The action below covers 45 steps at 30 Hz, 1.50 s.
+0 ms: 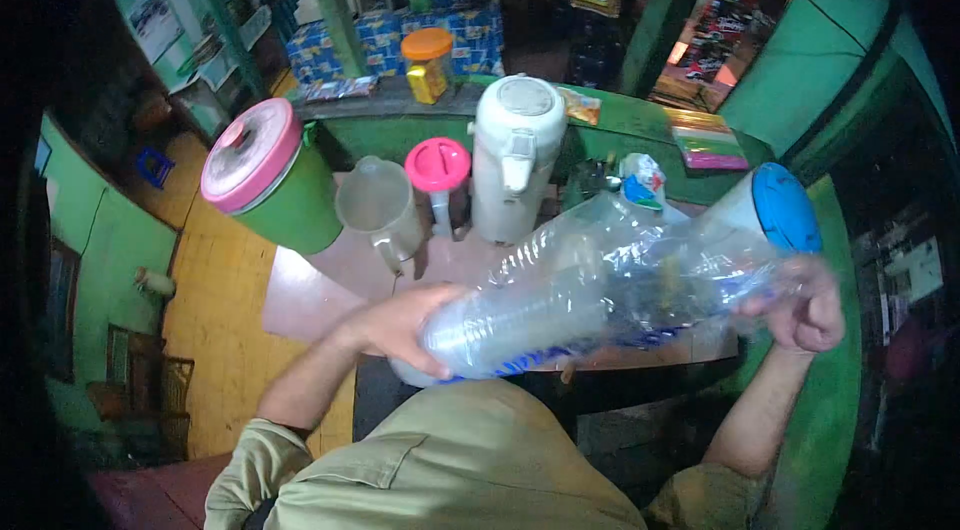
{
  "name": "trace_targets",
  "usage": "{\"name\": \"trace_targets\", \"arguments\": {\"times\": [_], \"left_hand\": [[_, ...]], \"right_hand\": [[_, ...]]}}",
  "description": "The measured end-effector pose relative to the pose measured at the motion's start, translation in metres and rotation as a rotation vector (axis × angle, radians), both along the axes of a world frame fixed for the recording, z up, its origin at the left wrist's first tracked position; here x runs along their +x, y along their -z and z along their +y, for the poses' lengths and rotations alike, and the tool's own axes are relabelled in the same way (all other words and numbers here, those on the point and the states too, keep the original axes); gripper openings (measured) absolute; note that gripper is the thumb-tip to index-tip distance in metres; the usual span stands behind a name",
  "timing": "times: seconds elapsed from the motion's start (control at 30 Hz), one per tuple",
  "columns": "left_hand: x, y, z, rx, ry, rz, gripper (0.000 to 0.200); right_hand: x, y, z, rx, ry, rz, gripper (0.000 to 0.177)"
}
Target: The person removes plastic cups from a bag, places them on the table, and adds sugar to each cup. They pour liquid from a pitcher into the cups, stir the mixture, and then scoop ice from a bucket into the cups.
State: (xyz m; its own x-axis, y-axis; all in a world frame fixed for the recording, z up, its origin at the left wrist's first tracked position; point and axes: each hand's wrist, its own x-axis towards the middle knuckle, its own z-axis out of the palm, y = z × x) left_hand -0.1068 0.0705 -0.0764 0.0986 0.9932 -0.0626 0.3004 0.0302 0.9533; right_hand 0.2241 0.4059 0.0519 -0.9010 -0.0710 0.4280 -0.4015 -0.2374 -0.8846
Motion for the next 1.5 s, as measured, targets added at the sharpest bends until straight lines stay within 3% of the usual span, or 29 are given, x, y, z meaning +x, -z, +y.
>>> {"name": "trace_targets", "arguments": {"times": [0.13,0.2,0.3,0.37,0.47,0.5,0.53,0.6,0.63,0.67,0.87,0.9,0.93,1.0,1.03,1.1,1.2,1.27,1.33,1.37,1.4,1.43,1.47,1.5], "left_hand": [[-0.027,0.005,-0.04,-0.209,0.071,0.054,0.086],[-0.016,0.012,-0.053,-0.324,0.061,0.128,0.081],[-0.005,0.013,-0.059,-0.321,-0.033,0.146,0.073],[0.0,0.013,-0.061,-0.316,-0.079,0.164,0.071],[0.002,0.013,-0.063,-0.26,-0.104,0.175,0.069],[0.0,0.007,-0.061,-0.32,-0.087,0.223,0.071],[-0.001,0.003,-0.06,-0.378,-0.068,0.271,0.072],[-0.001,0.01,-0.065,-0.391,-0.099,0.269,0.075],[-0.001,0.01,-0.065,-0.374,-0.095,0.257,0.075],[-0.001,0.011,-0.064,-0.359,-0.087,0.246,0.076],[0.005,0.005,-0.056,-0.28,-0.1,0.325,0.077],[0.005,0.008,-0.055,-0.193,-0.104,0.345,0.077],[0.006,0.008,-0.053,-0.187,-0.09,0.341,0.077],[0.008,0.002,-0.047,-0.265,-0.077,0.312,0.076],[0.008,0.0,-0.044,-0.263,-0.066,0.313,0.076],[0.007,-0.004,-0.041,-0.274,-0.048,0.336,0.074],[0.007,-0.014,-0.037,-0.234,-0.065,0.327,0.067],[0.007,-0.012,-0.041,-0.198,-0.082,0.327,0.063],[0.01,-0.003,-0.031,-0.205,-0.135,0.278,0.054],[0.009,0.008,-0.029,-0.205,-0.117,0.219,0.056],[0.009,0.028,-0.03,-0.066,-0.134,0.149,0.054],[0.014,0.03,-0.028,-0.143,-0.147,0.069,0.052],[0.016,0.023,-0.028,-0.237,-0.178,-0.002,0.051],[0.019,0.017,-0.025,-0.258,-0.188,-0.002,0.051]], "right_hand": [[-0.005,0.102,-0.009,-0.09,0.301,-0.245,0.047],[-0.036,0.137,-0.049,-0.388,0.34,-0.447,0.044],[-0.071,0.17,-0.076,-0.317,0.327,-0.595,0.041],[-0.083,0.187,-0.079,-0.094,0.173,-0.822,0.043],[-0.084,0.216,-0.076,-0.065,0.204,-0.779,0.048],[-0.068,0.209,-0.076,-0.389,0.313,-0.907,0.052],[-0.061,0.22,-0.066,-0.386,0.307,-0.913,0.052],[-0.047,0.248,-0.033,-0.059,0.174,-0.636,0.062],[-0.066,0.193,-0.052,-0.346,-0.101,-0.735,0.069],[-0.074,0.193,-0.056,-0.346,-0.1,-0.735,0.069],[-0.079,0.194,-0.067,0.622,-0.009,-0.394,0.049],[-0.085,0.184,-0.07,0.646,0.047,-0.314,0.038],[-0.081,0.188,-0.067,0.648,0.059,-0.323,0.038],[-0.077,0.21,-0.06,-0.2,0.007,-0.808,0.042],[-0.072,0.225,-0.053,-0.205,0.017,-0.808,0.042],[-0.06,0.251,-0.041,0.211,0.044,-0.642,0.046],[-0.074,0.204,-0.068,0.193,-0.066,-0.853,0.054],[-0.085,0.202,-0.077,0.707,0.001,-0.328,0.061],[-0.08,0.199,-0.078,0.6,-0.115,-0.514,0.053],[-0.082,0.209,-0.074,0.42,-0.084,-0.586,0.045],[-0.082,0.219,-0.079,0.439,0.167,-0.519,0.033],[-0.089,0.233,-0.083,0.703,0.264,-0.449,0.025],[-0.088,0.236,-0.096,0.708,0.366,-0.555,0.025],[-0.087,0.244,-0.108,0.538,0.476,-0.382,0.025]]}}
